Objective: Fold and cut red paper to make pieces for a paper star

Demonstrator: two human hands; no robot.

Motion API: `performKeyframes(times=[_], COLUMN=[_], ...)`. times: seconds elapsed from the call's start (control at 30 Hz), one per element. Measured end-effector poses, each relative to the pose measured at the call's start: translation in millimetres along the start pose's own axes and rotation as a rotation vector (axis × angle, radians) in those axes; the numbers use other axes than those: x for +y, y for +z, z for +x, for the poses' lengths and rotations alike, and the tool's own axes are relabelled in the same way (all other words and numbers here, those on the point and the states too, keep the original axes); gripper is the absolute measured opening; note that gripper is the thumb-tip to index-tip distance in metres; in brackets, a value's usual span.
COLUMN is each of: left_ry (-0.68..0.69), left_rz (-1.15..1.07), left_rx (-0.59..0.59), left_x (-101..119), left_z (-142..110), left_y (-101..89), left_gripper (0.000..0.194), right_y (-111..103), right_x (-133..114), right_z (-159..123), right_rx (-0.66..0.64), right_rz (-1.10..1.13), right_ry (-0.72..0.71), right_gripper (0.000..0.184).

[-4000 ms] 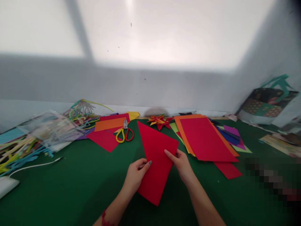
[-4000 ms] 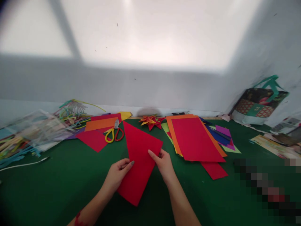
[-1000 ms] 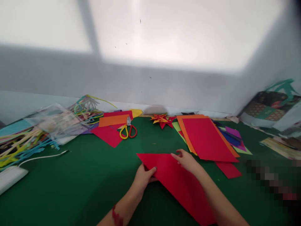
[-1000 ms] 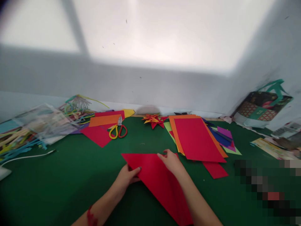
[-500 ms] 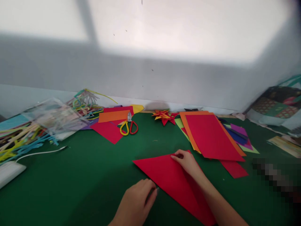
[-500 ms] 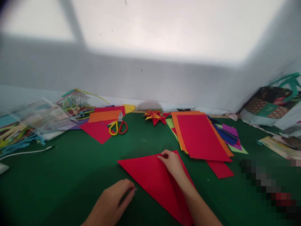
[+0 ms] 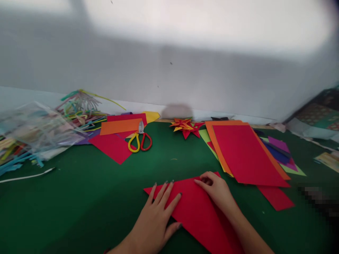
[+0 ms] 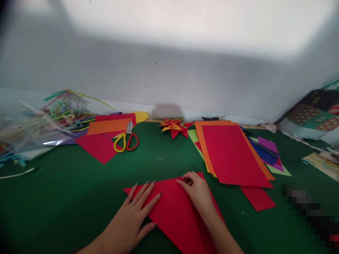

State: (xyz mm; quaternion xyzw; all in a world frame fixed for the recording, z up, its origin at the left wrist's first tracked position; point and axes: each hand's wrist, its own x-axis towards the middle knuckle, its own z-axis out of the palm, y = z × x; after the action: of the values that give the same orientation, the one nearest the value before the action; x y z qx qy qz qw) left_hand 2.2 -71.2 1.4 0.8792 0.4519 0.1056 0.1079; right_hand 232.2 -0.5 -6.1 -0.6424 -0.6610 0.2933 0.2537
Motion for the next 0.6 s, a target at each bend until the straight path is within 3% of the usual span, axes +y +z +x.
performKeyframes(times=[0.6], left_ry=[-0.03], left_rz=[0.01], left_rx=[-0.066], left_x=[-4], left_z=[2], left_y=[3.5], left_gripper=[0.052], right_y=[-4], right_x=[-10], right_z=[-2], right_rx=[-0.049], right_rz=[-0.013], right_ry=[0.084], right_gripper=[0.022])
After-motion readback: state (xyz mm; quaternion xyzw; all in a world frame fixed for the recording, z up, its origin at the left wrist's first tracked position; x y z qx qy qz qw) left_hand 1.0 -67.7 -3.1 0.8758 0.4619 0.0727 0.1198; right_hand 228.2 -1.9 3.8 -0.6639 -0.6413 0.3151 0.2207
